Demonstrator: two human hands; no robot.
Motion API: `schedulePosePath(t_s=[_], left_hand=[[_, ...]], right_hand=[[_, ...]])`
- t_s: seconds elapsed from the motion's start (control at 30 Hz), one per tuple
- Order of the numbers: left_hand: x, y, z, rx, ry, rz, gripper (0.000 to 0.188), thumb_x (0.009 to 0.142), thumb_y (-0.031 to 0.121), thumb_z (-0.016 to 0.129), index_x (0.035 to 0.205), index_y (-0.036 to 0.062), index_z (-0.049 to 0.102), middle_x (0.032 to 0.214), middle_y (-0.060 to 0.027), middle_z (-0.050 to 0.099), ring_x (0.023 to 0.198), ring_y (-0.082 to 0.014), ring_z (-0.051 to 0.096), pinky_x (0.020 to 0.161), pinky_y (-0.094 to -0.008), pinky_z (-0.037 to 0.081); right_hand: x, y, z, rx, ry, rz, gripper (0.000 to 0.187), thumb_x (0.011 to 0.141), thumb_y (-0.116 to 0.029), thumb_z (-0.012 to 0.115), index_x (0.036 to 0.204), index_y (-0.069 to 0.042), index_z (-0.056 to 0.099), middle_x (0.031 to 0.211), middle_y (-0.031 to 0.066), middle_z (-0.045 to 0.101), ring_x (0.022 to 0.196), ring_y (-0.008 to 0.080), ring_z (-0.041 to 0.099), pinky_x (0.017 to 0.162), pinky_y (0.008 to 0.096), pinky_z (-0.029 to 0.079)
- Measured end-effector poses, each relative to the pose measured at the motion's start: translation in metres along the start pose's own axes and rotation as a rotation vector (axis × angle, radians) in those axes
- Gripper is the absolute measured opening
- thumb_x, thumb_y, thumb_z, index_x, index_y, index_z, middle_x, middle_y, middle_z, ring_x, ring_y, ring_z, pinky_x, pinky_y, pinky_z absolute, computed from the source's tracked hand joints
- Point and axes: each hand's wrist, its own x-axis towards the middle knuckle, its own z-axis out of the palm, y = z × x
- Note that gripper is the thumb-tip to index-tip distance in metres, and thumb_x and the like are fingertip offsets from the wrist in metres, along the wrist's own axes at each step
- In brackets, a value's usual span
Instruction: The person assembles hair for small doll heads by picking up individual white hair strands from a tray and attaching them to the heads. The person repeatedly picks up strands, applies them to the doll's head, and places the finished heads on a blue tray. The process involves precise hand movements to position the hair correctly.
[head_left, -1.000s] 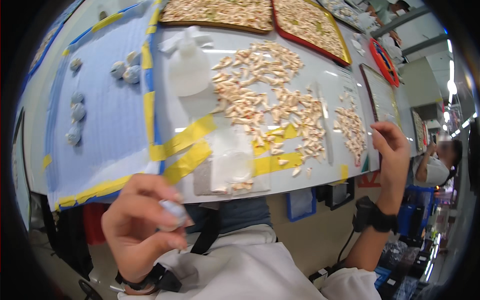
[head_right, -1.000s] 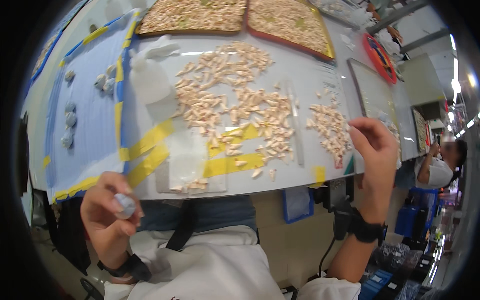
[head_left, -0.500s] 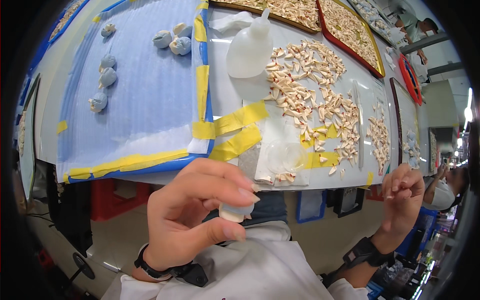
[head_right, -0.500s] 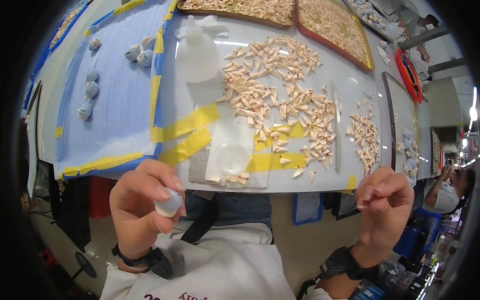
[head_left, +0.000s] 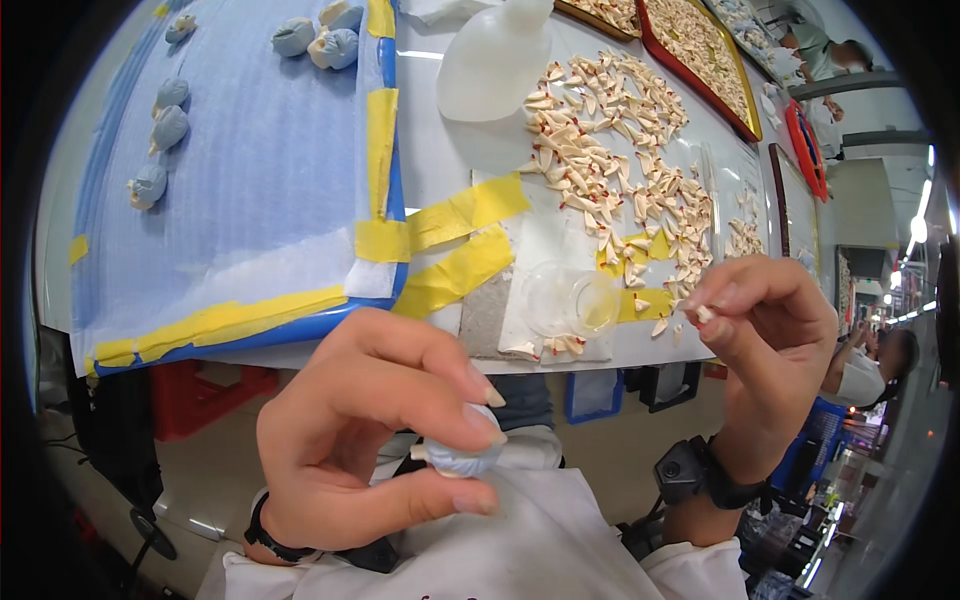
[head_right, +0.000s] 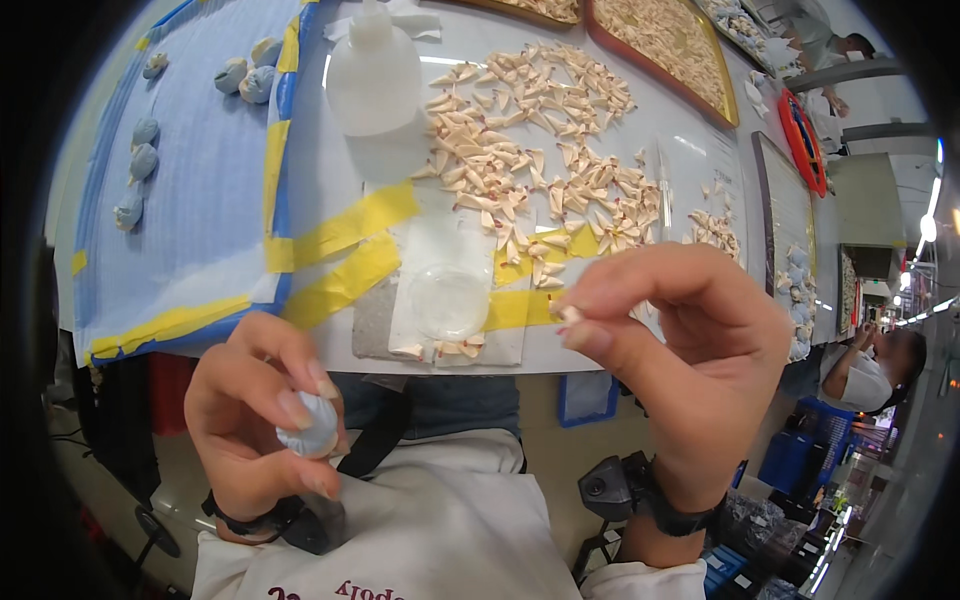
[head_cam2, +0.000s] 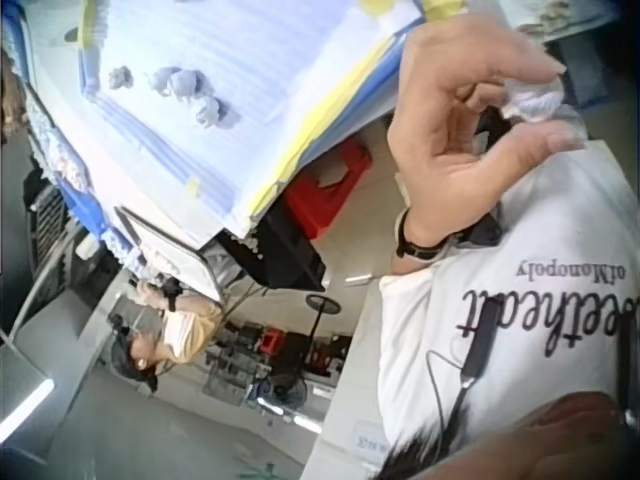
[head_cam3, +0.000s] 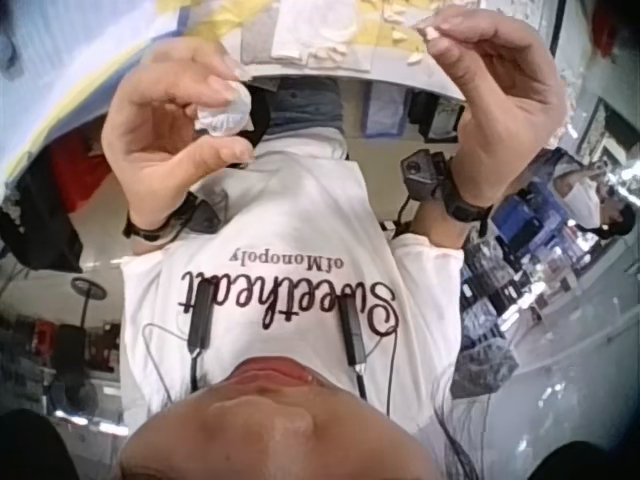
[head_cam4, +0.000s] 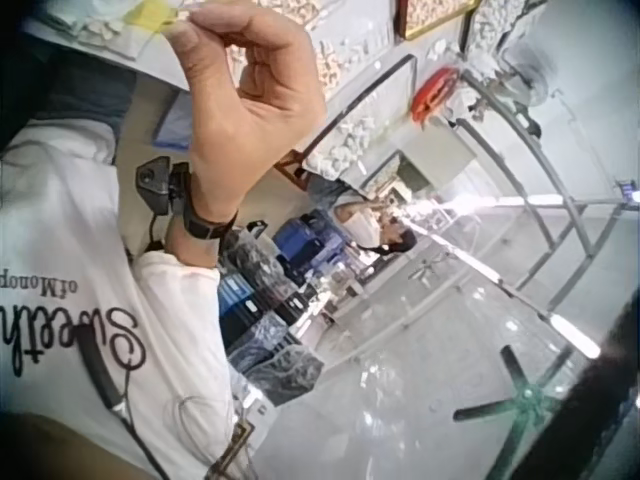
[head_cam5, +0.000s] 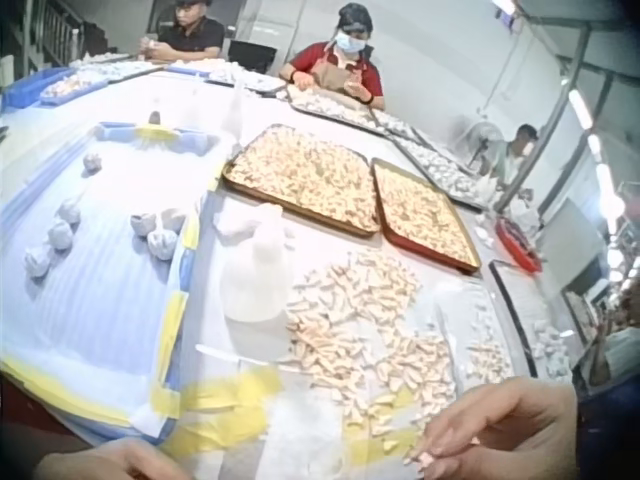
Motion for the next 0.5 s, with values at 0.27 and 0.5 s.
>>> schedulePosePath(t_s=[0.27, 0.5], left_hand=[[0.003, -0.003, 0.004, -0.011, -0.033, -0.033, 0.023, 0.071, 0.000, 0.070, 0.090, -0.0048, 0.060, 0.099, -0.0243, 0.055, 0.077, -0.0271, 0.062, 0.069, -0.0326, 0.052], [0.007, 0.003, 0.002, -0.028, -0.070, -0.094, 0.021, 0.072, 0.003, 0.069, 0.090, -0.0049, 0.062, 0.098, -0.0239, 0.057, 0.081, -0.0261, 0.062, 0.073, -0.0327, 0.050]], right_hand=[[0.022, -0.005, 0.028, -0.595, -0.172, -0.340, 0.018, 0.053, 0.009, 0.064, 0.069, 0.000, 0.060, 0.072, 0.0064, 0.049, 0.068, 0.0146, 0.048, 0.061, 0.0244, 0.037], [0.025, -0.014, 0.036, -0.732, -0.180, -0.375, 0.020, 0.047, 0.008, 0.064, 0.065, -0.002, 0.060, 0.070, 0.0043, 0.045, 0.065, 0.0150, 0.046, 0.059, 0.0241, 0.035]])
